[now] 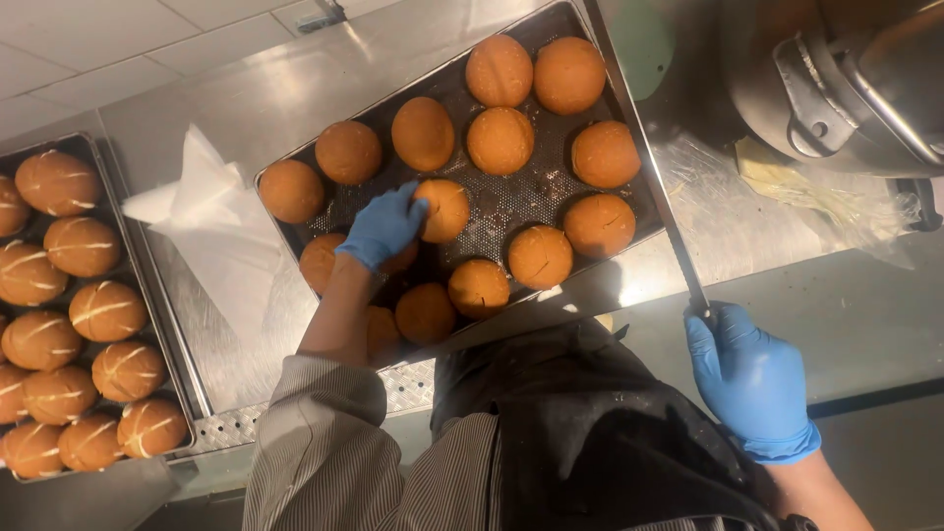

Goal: Slicing a cross shape into the top of round bread rolls using a serrated knife.

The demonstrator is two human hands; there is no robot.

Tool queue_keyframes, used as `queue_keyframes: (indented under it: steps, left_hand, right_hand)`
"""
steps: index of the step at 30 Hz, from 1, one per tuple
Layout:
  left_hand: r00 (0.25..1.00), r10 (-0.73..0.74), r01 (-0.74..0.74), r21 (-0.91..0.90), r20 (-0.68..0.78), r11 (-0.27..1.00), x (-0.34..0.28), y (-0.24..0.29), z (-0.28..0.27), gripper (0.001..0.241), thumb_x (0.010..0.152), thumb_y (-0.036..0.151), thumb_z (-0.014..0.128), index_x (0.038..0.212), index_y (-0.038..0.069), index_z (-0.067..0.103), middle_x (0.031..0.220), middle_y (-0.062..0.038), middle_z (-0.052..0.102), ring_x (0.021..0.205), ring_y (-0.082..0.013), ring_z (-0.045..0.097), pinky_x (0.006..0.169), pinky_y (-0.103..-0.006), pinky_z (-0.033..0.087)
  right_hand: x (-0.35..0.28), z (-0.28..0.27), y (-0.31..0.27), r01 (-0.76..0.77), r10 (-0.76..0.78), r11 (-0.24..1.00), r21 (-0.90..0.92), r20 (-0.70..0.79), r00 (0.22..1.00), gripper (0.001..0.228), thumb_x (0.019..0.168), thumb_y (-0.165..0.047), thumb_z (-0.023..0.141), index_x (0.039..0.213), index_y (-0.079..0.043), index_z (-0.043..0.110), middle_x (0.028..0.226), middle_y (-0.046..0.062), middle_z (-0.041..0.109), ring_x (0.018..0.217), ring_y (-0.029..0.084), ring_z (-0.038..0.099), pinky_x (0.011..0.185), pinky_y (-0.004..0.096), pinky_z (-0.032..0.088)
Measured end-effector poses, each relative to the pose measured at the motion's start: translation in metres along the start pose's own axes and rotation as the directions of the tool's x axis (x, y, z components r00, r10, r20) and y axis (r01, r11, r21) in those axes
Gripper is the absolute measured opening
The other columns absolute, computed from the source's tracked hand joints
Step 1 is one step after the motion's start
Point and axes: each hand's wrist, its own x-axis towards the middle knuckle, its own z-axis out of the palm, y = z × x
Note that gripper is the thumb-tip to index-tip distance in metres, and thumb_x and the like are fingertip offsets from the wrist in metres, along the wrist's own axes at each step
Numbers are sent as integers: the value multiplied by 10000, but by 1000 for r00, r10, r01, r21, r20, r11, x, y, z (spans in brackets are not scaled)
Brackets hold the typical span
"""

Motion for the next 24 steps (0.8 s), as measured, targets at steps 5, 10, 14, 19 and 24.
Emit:
queue_keyframes:
  steps: [5,10,14,19,24]
  left_hand:
    - [990,60,-53,-55,131,997,-16,-20,14,557,984,504,510,1318,72,620,1264,-269,641,1199,-449,586,1050,-500,461]
    - [984,142,-157,-137,-110,978,10,40,-1,554,978,467,598,1333,42,612,1325,-254,630,1232,-434,590,1063,-479,466]
    - [887,246,-402,-389,-391,829,83,63,50,659,1021,336,699,1476,-71,450,1406,-310,565,1301,-418,579,1115,-446,461]
    - [941,32,-210,-505,-338,837,122,98,61,957,795,268,869,1479,-123,327,1359,-315,540,1212,-381,573,982,-417,504]
    - [997,-59,80,-762,55,642,133,106,98,610,834,274,875,1284,-99,702,1199,-163,781,1043,-188,740,869,-332,604]
  right_hand:
    - [-2,0,-10,-67,67,998,5,-14,998,147,995,-180,704,1025,-39,674,803,183,684,694,388,681,611,442,528]
    - [-2,-2,-15,-132,132,991,-23,-17,991,165,980,-192,716,1035,-39,686,823,180,698,706,383,687,617,437,534]
    - [-8,-3,-16,-109,108,994,-31,-45,993,165,984,-199,710,1046,-47,691,846,161,714,700,360,693,621,421,539]
    - [-25,-4,-6,-151,147,987,-45,-82,986,201,977,-230,719,1061,-49,698,786,164,687,677,348,689,575,389,532]
    - [-47,-10,20,-271,266,960,-63,-82,961,198,967,-242,731,1021,-54,705,753,171,689,652,372,676,601,419,532]
